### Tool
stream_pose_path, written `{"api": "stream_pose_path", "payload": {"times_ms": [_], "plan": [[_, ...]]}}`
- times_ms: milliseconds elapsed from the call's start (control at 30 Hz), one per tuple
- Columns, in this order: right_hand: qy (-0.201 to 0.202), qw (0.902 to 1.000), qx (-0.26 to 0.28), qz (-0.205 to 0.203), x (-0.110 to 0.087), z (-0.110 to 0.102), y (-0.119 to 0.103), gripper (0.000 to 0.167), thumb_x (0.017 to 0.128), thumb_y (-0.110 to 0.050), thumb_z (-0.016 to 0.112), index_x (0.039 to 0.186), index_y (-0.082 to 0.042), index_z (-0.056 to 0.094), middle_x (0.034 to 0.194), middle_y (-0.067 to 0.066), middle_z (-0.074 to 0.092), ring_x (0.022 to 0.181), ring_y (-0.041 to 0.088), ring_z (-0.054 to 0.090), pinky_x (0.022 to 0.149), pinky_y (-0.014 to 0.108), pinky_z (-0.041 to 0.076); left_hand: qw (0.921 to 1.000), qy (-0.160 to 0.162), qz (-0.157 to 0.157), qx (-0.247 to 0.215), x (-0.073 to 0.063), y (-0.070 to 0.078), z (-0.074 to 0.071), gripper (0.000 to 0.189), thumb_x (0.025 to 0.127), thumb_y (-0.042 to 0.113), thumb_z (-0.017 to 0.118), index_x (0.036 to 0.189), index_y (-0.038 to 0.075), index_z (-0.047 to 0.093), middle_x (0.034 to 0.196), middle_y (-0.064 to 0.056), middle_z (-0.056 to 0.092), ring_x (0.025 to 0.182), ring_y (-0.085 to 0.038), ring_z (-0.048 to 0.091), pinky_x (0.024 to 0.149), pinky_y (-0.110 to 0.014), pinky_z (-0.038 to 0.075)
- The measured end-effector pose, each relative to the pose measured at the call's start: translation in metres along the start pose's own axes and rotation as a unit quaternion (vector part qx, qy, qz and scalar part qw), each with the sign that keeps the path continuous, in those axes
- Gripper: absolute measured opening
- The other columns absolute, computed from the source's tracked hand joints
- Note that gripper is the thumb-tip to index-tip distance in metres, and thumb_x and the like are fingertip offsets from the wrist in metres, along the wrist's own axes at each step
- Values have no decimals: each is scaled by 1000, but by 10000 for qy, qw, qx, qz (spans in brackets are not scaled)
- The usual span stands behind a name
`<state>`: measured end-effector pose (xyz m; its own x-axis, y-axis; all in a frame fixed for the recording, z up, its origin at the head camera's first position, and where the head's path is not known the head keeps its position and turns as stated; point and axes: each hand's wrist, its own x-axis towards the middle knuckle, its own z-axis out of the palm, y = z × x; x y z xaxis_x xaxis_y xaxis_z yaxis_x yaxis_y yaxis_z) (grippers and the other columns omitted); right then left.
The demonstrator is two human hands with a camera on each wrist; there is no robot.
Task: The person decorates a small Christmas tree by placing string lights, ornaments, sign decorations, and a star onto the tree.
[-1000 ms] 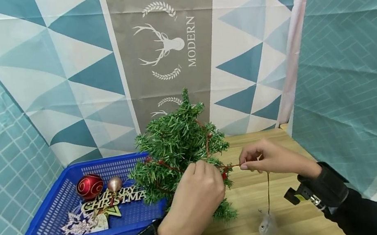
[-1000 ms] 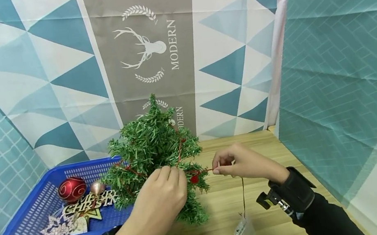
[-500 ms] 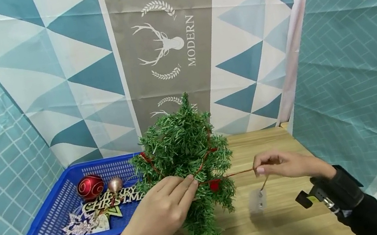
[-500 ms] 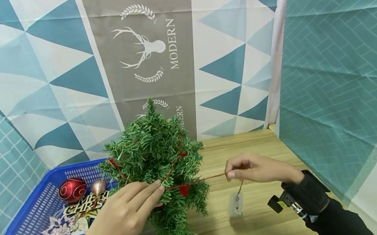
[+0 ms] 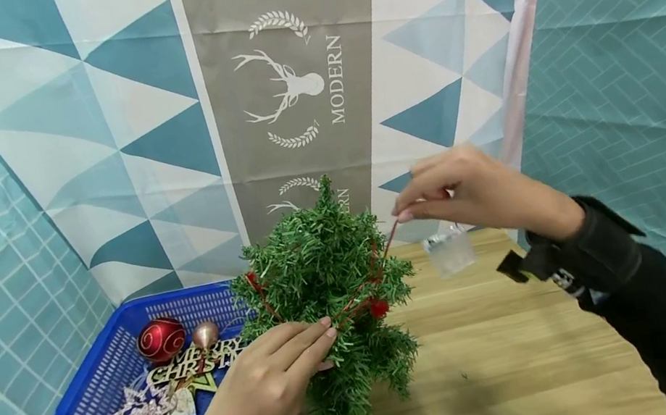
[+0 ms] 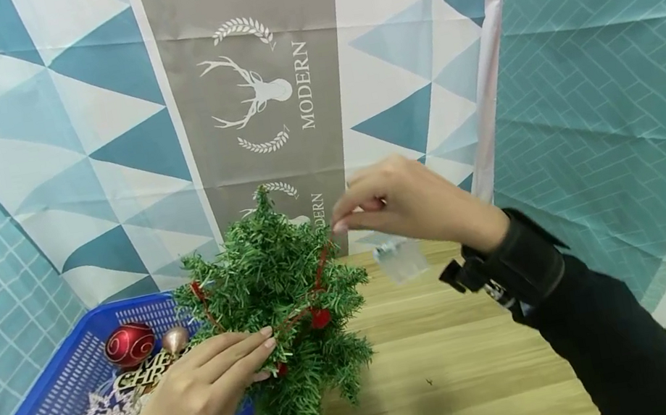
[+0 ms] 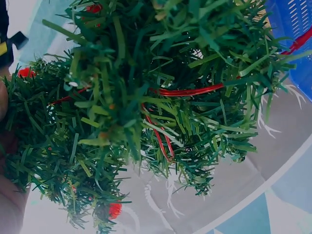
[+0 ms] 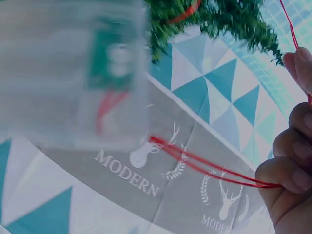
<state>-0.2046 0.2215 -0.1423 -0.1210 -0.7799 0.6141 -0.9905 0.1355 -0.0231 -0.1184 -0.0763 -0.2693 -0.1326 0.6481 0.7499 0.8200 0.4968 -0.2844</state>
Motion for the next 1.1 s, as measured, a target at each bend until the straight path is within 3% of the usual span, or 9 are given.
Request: {"api": "stream_pose_path", "payload": {"times_ms": [67,200,400,533,667,867,967,1100], "plan": [[-90,9998,-132,81,13,-3,4,5,86,-13,71,89,-11,74,63,-7,45,54,4,33,50,19,26,10000,4,-38,-36,-1,0,0,43,106,13,28,109,0,69,107,-11,69,93,-21,65,86,-30,50],[-367,9984,-410,163,32,-5,8,16,77,0,77,86,-13,73,65,-8,40,59,5,35,55,23,26,9999,-37,-97,-96,-1,0,1,43,106,15,28,111,1,68,109,-11,68,96,-21,64,89,-28,48],[-931,9947,-425,103,53,-3,16,18,86,4,66,91,-13,71,71,-7,42,66,7,37,59,26,29,9999,-16,34,-151,0,-3,1,42,106,12,28,110,1,69,107,-11,69,94,-21,64,86,-29,49],[-1062,9934,-130,410,58,7,27,12,88,-1,66,92,-11,71,73,-8,50,65,11,39,60,27,30,9998,-81,90,-148,-1,-3,1,43,106,11,28,109,1,69,108,-10,69,95,-20,64,87,-27,48],[-1003,9891,122,1074,53,19,38,2,87,-9,70,86,-11,70,68,-9,55,57,12,40,56,26,31,9995,-244,31,-195,-3,-2,0,42,106,13,28,112,3,68,112,-9,67,100,-19,62,92,-24,44],[-784,9788,520,1820,27,38,50,11,90,-17,68,79,-14,64,62,-5,44,55,13,34,58,29,31,9988,-189,70,-445,-10,-5,-3,40,106,13,29,111,5,69,115,-8,66,102,-19,61,94,-24,43],[-733,9694,1054,2094,11,47,49,9,94,-14,62,85,-11,63,64,-4,47,55,14,35,57,30,32,9965,-166,60,-821,-18,-13,-5,36,105,13,33,113,4,68,117,-8,64,106,-20,59,98,-23,40],[-774,9540,1938,2153,-6,56,40,11,99,-7,50,105,-5,60,67,-1,48,54,15,36,54,30,34,9930,-104,-42,-1179,-31,-27,-7,34,105,17,37,115,2,66,122,-10,60,115,-23,53,104,-29,34]]}}
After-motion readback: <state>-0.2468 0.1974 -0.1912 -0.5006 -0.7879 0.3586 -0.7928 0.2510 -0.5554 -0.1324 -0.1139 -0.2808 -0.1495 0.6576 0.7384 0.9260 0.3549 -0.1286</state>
